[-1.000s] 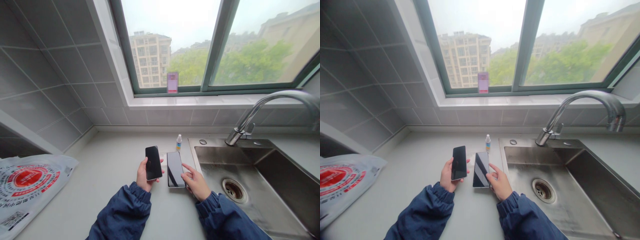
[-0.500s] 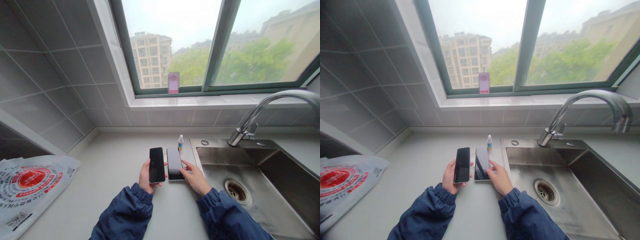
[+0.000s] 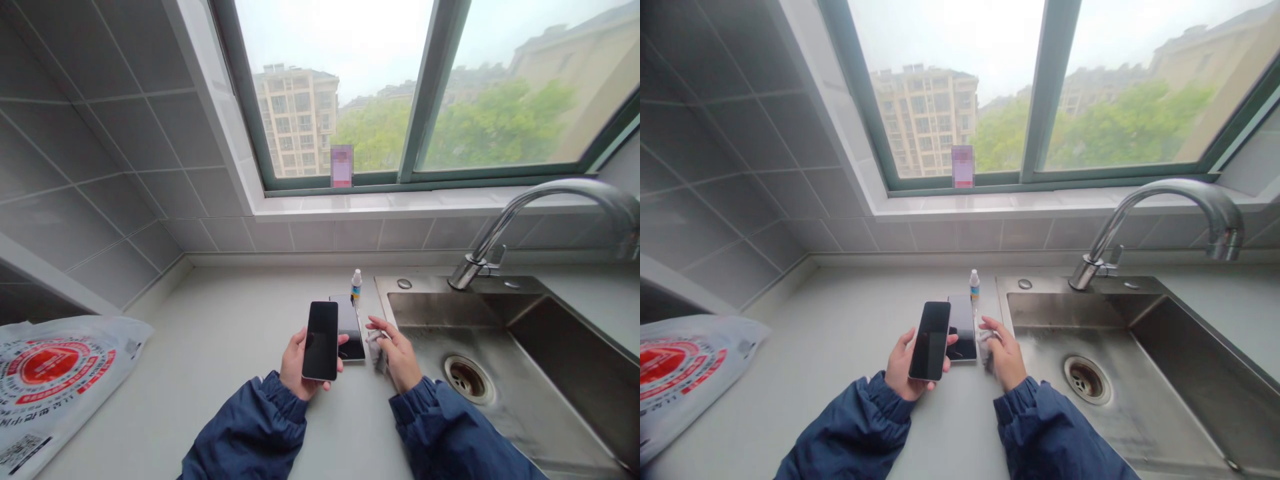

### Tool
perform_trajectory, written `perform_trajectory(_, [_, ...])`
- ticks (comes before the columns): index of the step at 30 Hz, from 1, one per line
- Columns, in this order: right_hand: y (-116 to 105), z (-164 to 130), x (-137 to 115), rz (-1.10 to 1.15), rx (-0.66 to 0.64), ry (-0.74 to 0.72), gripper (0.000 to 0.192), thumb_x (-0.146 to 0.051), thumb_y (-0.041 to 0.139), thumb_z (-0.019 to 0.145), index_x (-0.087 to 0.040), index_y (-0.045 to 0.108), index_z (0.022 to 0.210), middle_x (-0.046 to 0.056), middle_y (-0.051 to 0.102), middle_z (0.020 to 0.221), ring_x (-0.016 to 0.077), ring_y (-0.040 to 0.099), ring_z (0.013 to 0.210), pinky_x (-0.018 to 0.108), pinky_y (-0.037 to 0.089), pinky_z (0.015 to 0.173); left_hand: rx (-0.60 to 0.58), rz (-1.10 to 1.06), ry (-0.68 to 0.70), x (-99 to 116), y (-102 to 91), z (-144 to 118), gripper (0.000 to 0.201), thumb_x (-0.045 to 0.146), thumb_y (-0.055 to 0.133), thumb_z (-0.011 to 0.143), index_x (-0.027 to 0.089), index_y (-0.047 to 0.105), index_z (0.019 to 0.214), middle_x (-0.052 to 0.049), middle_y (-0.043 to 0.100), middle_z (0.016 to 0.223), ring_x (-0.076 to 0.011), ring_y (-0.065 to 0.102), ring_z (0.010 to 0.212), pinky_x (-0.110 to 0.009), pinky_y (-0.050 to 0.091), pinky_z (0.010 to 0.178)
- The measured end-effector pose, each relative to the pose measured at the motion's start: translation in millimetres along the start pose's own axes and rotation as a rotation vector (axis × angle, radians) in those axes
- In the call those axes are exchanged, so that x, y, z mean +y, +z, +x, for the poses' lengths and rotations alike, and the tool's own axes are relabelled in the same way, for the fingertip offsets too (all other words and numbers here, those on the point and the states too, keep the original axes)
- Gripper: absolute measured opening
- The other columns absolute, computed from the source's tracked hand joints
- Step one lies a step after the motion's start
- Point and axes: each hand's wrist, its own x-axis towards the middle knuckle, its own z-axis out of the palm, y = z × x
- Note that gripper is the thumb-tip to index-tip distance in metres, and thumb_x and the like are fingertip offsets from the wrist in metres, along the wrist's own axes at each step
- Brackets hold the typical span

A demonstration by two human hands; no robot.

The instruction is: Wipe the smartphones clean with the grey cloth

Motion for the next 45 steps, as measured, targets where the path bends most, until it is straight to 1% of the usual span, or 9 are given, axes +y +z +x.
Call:
perform_trajectory(9, [8,-6,-4,0.108,-0.078,-0.076,0.038,-0.026,0.06,0.075,-0.02,0.065,0.112,0.007,0.071,0.103,0.0224,0.071,0.09,0.035,0.055,0.083,-0.197,0.048,-0.098,-21,-8.7,5,0.068,0.056,0.027,0.092,0.008,0.052,0.134,-0.025,0.042,0.146,-0.0243,0.069,0.071,-0.025,0.048,0.035])
perform_trajectory(14, [3,-1,5,0.055,0.0,-0.088,0.027,-0.038,0.067,0.08,-0.018,0.065,0.098,0.01,0.073,0.096,0.0268,0.072,0.09,0.037,0.057,0.08,-0.143,0.089,-0.088,-21,-8.2,4,0.066,0.054,0.03,0.092,0.009,0.053,0.134,-0.022,0.041,0.147,-0.0222,0.068,0.071,-0.024,0.047,0.036])
perform_trajectory(19, [0,0,4,-0.059,0.09,-0.156,0.029,-0.045,0.069,0.081,-0.017,0.069,0.089,0.01,0.072,0.09,0.0256,0.071,0.081,0.036,0.057,0.071,-0.152,0.099,-0.109,-21,-8.6,4,0.07,0.055,0.029,0.092,0.004,0.052,0.134,-0.024,0.051,0.138,-0.0222,0.067,0.071,-0.025,0.047,0.037])
perform_trajectory(24, [0,-7,-15,-0.194,0.179,-0.33,0.022,-0.044,0.072,0.078,-0.022,0.073,0.078,0.01,0.063,0.11,0.0288,0.058,0.11,0.045,0.043,0.1,-0.193,0.1,-0.106,-21,-11.7,3,0.076,0.056,0.024,0.092,-0.004,0.05,0.132,-0.025,0.067,0.106,-0.0235,0.066,0.072,-0.024,0.046,0.038])
perform_trajectory(26, [-1,-10,-23,-0.221,0.201,-0.378,0.018,-0.041,0.071,0.079,-0.023,0.073,0.079,0.008,0.062,0.106,0.0272,0.057,0.106,0.044,0.04,0.102,-0.221,0.093,-0.113,-20,-12.3,3,0.078,0.056,0.022,0.092,-0.005,0.05,0.132,-0.024,0.068,0.097,-0.024,0.066,0.072,-0.024,0.047,0.04])
perform_trajectory(28, [-1,-14,-27,-0.224,0.201,-0.398,0.016,-0.039,0.068,0.082,-0.023,0.071,0.082,0.006,0.063,0.095,0.0243,0.06,0.095,0.04,0.044,0.094,-0.25,0.08,-0.11,-20,-12.1,2,0.077,0.056,0.021,0.093,-0.003,0.049,0.134,-0.025,0.066,0.108,-0.024,0.066,0.074,-0.025,0.047,0.041])
perform_trajectory(31, [-1,-17,-28,-0.207,0.203,-0.377,0.015,-0.037,0.064,0.086,-0.022,0.067,0.086,0.004,0.064,0.085,0.0215,0.061,0.083,0.035,0.047,0.082,-0.263,0.07,-0.069,-20,-10.6,1,0.072,0.054,0.022,0.093,0.002,0.052,0.132,-0.025,0.055,0.131,-0.0238,0.067,0.075,-0.025,0.047,0.04])
perform_trajectory(35, [2,-18,-23,-0.143,0.183,-0.297,0.017,-0.038,0.063,0.088,-0.021,0.064,0.09,0.003,0.066,0.082,0.0196,0.062,0.076,0.032,0.047,0.075,-0.26,0.086,-0.066,-21,-8.9,2,0.075,0.054,0.021,0.092,-0.003,0.053,0.129,-0.028,0.056,0.128,-0.0242,0.066,0.074,-0.025,0.047,0.039])
perform_trajectory(45, [3,-2,-6,0.197,0.071,0.007,0.042,-0.052,0.074,0.076,-0.019,0.061,0.098,0.007,0.074,0.08,0.0201,0.069,0.069,0.028,0.052,0.061,-0.311,0.051,-0.077,-20,-10.9,3,0.074,0.054,0.02,0.092,0.002,0.048,0.137,-0.025,0.034,0.151,-0.0239,0.066,0.08,-0.025,0.05,0.043])
